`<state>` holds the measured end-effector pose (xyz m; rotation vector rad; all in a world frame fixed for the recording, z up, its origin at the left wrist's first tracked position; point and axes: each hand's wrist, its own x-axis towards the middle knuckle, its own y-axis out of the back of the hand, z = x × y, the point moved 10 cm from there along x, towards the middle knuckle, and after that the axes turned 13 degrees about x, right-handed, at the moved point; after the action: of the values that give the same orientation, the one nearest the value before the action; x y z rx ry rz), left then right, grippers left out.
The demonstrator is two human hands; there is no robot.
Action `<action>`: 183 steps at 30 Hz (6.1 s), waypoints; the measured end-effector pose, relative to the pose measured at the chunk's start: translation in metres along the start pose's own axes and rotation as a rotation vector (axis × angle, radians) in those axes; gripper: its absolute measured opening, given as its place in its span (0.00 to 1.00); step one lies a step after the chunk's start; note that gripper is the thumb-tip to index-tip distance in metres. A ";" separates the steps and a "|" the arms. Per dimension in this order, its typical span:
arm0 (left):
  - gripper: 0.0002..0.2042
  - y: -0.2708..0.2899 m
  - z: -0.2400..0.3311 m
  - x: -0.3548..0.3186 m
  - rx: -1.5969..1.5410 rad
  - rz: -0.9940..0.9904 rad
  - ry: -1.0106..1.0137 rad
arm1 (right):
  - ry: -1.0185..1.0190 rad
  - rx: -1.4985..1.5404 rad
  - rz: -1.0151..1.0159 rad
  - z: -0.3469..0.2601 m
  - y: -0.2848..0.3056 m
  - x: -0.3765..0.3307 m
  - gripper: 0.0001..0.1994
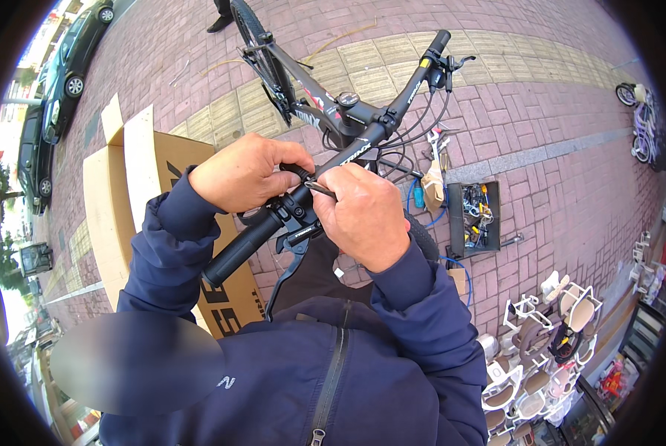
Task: The person assembles a bicycle by attaching the front wheel, installing a reflector, and mounting a bell on the handlebars. They use a screwdriver to tighten components and secure the parts in place.
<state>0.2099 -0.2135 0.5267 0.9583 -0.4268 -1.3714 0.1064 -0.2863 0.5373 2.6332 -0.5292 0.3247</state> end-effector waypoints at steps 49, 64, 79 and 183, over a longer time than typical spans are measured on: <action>0.11 -0.001 -0.002 0.000 0.021 -0.020 -0.006 | -0.342 -0.039 -0.090 -0.008 0.029 -0.119 0.29; 0.12 -0.003 -0.005 0.001 0.034 -0.011 0.007 | -0.289 0.385 0.324 -0.016 0.082 -0.125 0.18; 0.11 -0.005 -0.006 0.001 0.017 0.002 0.009 | -0.473 0.774 0.529 0.018 0.075 -0.154 0.19; 0.12 -0.005 0.000 -0.003 0.066 0.063 0.019 | -0.458 0.669 0.471 0.041 0.068 -0.152 0.22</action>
<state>0.2068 -0.2105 0.5235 1.0023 -0.4866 -1.2971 -0.0527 -0.3145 0.4805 3.2106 -1.4127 0.0194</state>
